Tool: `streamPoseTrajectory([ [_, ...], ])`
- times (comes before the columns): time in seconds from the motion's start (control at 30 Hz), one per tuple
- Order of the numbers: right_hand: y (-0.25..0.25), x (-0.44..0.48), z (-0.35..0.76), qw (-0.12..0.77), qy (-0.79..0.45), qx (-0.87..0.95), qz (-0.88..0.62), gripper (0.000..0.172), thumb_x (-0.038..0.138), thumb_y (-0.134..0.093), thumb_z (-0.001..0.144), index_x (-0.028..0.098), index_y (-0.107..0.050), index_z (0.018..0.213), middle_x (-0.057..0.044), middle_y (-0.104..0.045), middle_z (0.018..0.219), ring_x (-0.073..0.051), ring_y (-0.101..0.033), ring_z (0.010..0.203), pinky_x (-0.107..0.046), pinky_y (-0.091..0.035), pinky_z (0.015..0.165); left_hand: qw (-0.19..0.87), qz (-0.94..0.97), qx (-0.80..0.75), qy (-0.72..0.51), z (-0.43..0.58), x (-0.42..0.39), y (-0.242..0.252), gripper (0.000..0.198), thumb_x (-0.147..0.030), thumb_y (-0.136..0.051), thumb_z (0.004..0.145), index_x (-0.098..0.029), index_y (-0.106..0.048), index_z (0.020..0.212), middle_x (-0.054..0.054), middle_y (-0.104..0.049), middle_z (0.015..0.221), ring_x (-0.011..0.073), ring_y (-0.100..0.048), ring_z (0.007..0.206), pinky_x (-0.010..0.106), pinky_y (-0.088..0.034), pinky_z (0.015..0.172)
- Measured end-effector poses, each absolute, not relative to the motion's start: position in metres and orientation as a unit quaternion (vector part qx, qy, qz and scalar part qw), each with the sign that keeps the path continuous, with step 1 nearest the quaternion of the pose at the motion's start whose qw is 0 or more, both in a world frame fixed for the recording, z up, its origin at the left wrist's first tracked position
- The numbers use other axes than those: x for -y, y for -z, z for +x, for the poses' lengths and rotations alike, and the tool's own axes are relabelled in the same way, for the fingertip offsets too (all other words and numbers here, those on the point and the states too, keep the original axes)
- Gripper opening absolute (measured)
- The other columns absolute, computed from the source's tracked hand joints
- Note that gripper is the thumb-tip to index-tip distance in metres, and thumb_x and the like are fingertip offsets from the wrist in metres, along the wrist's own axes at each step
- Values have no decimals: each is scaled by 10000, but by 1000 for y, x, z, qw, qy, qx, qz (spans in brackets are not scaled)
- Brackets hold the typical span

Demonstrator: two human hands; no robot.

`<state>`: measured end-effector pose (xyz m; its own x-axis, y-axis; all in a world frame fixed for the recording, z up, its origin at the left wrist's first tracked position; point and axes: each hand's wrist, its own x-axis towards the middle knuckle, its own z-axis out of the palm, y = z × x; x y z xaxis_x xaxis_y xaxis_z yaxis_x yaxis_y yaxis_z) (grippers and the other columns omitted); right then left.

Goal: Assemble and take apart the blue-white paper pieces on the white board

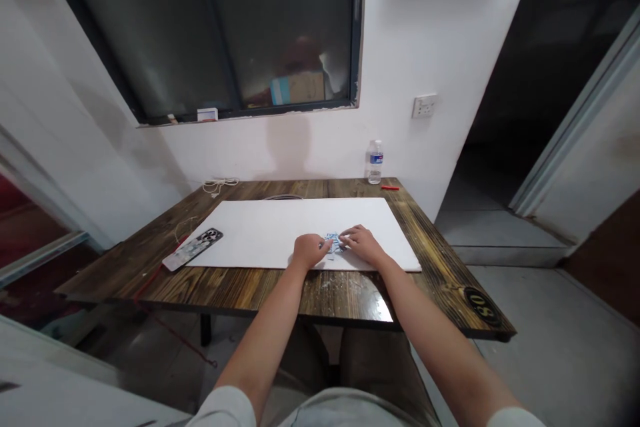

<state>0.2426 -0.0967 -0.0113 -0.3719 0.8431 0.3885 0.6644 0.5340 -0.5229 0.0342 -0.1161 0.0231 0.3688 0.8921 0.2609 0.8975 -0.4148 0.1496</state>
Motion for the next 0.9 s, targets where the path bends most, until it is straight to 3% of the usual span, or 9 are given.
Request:
streamPoseTrajectory([
  [0.17, 8, 98, 245, 309, -166, 832, -429, 396, 412, -442, 952, 254, -787, 840, -21, -749, 1031, -216, -574, 1029, -340, -423, 932, 19, -844, 519, 138, 33, 113, -24, 543, -495, -339, 945, -183, -747, 768, 80, -726, 803, 189, -634, 783, 268, -352, 641],
  [0.37, 4, 99, 243, 320, -152, 802, -480, 470, 394, -420, 953, 221, -760, 679, -39, -753, 954, -209, -584, 962, -303, -409, 876, 22, -851, 505, 140, 36, 110, -22, 443, -493, -418, 922, -211, -745, 825, 55, -736, 878, 187, -644, 827, 258, -377, 647],
  [0.57, 3, 100, 241, 297, -119, 806, -498, 419, 382, -403, 969, 209, -758, 830, -44, -745, 827, -198, -589, 892, -279, -404, 797, 39, -847, 508, 155, 37, 110, -23, 442, -429, -405, 939, -197, -750, 790, 71, -737, 887, 193, -639, 877, 265, -389, 664],
  [0.77, 7, 100, 240, 273, -124, 832, -466, 369, 394, -410, 970, 266, -730, 1103, -24, -675, 1236, -222, -547, 1153, -344, -363, 1014, -29, -894, 426, 135, 29, 114, -27, 403, -504, -435, 917, -282, -768, 861, 6, -746, 911, 177, -633, 931, 240, -404, 698],
  [0.9, 4, 102, 242, 259, -154, 840, -451, 359, 416, -445, 951, 263, -761, 1027, -27, -702, 1182, -230, -562, 1156, -351, -386, 1017, -45, -871, 475, 113, 26, 110, -28, 371, -484, -448, 909, -303, -770, 872, 0, -745, 979, 193, -612, 1020, 249, -425, 728],
])
